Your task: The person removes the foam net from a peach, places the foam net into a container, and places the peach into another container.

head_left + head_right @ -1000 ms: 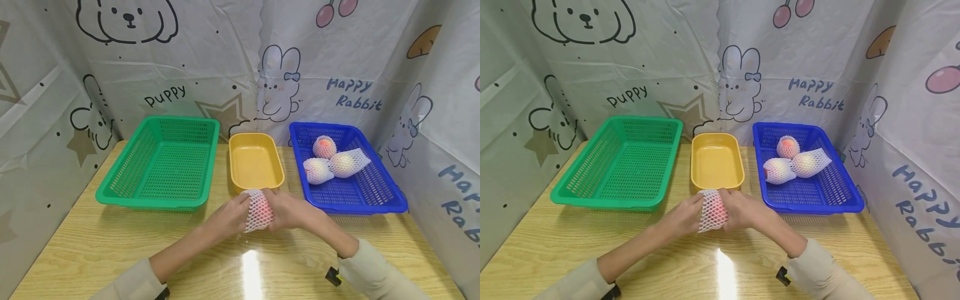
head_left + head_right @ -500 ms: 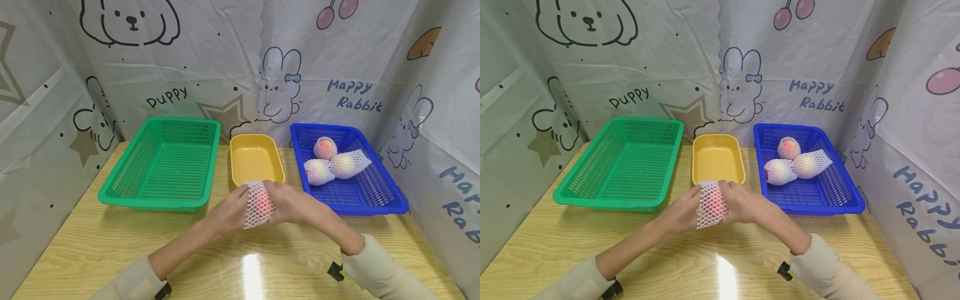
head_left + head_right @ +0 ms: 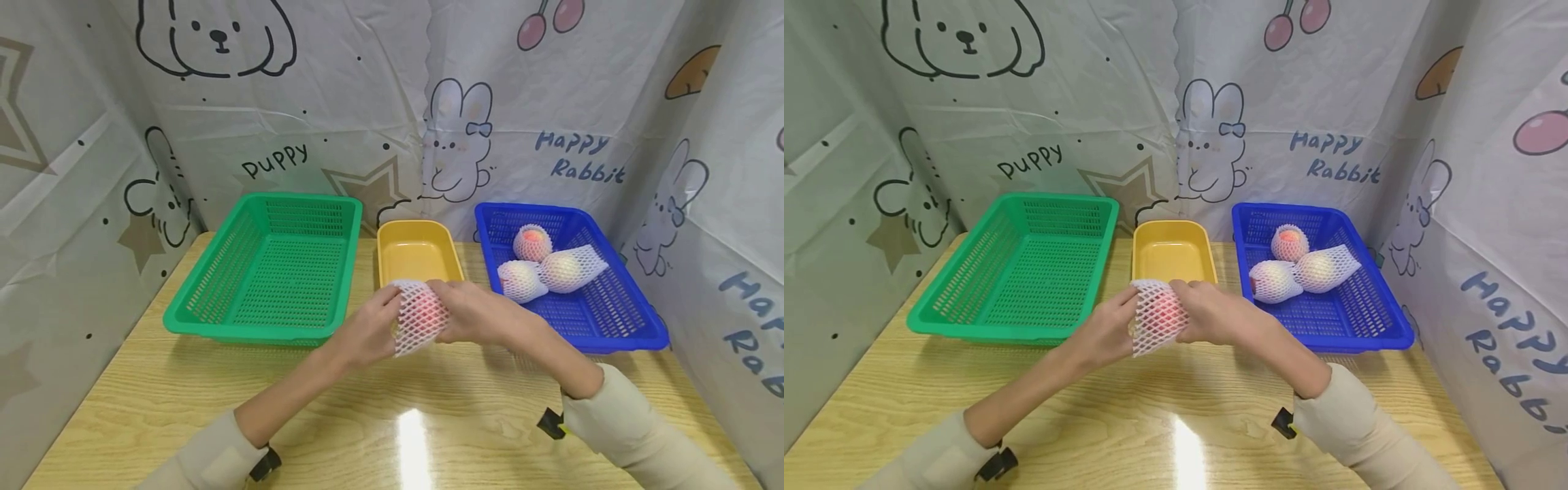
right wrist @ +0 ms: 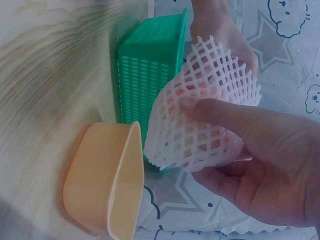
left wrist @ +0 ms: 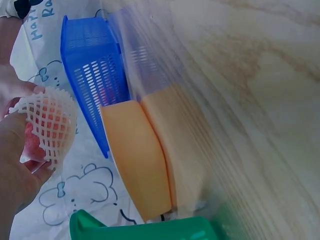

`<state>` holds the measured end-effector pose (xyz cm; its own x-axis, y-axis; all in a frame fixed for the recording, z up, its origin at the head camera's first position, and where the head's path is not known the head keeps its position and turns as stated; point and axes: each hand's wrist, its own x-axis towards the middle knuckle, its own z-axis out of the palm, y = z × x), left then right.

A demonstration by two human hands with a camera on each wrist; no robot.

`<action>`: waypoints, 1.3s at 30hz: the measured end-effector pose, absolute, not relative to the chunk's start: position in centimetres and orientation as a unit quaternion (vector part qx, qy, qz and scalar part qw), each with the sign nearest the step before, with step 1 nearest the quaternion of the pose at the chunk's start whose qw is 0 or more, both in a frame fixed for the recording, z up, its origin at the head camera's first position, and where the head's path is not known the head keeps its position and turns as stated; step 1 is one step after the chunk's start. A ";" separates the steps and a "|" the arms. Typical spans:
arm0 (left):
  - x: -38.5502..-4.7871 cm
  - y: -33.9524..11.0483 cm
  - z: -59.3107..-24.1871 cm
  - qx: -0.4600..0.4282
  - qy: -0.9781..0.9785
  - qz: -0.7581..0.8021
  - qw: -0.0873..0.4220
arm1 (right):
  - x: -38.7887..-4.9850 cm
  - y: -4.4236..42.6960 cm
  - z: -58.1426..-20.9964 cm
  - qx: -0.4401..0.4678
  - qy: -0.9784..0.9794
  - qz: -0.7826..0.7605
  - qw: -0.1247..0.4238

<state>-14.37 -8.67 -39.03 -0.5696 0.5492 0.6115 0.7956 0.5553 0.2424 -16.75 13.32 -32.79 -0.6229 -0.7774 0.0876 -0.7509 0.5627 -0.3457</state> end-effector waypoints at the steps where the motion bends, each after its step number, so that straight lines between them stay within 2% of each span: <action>1: -14.5 -8.7 -39.0 -0.396 -0.847 -0.258 0.243 | -16.8 13.3 -32.7 -0.432 0.883 -0.180 0.041; 10: -15.0 -9.5 -38.7 -0.380 -0.841 -0.288 0.256 | -17.8 13.4 -32.2 -0.455 0.873 -0.172 0.045; 22: -14.8 -10.7 -38.0 -0.328 -0.864 -0.303 0.232 | -19.4 13.4 -31.8 -0.471 0.866 -0.168 0.031; 33: -15.4 -11.2 -37.6 -0.331 -0.842 -0.326 0.273 | -20.9 13.3 -32.1 -0.472 0.869 -0.150 -0.009; 39: -15.6 -11.9 -37.3 -0.310 -0.846 -0.334 0.276 | -21.8 13.5 -32.5 -0.443 0.887 -0.132 -0.004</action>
<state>-15.62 -11.89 -37.30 -0.6564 0.3400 0.6734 0.7083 0.5850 0.3950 -21.75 13.54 -32.47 -0.6069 -0.7852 0.1229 -0.7870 0.5723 -0.2302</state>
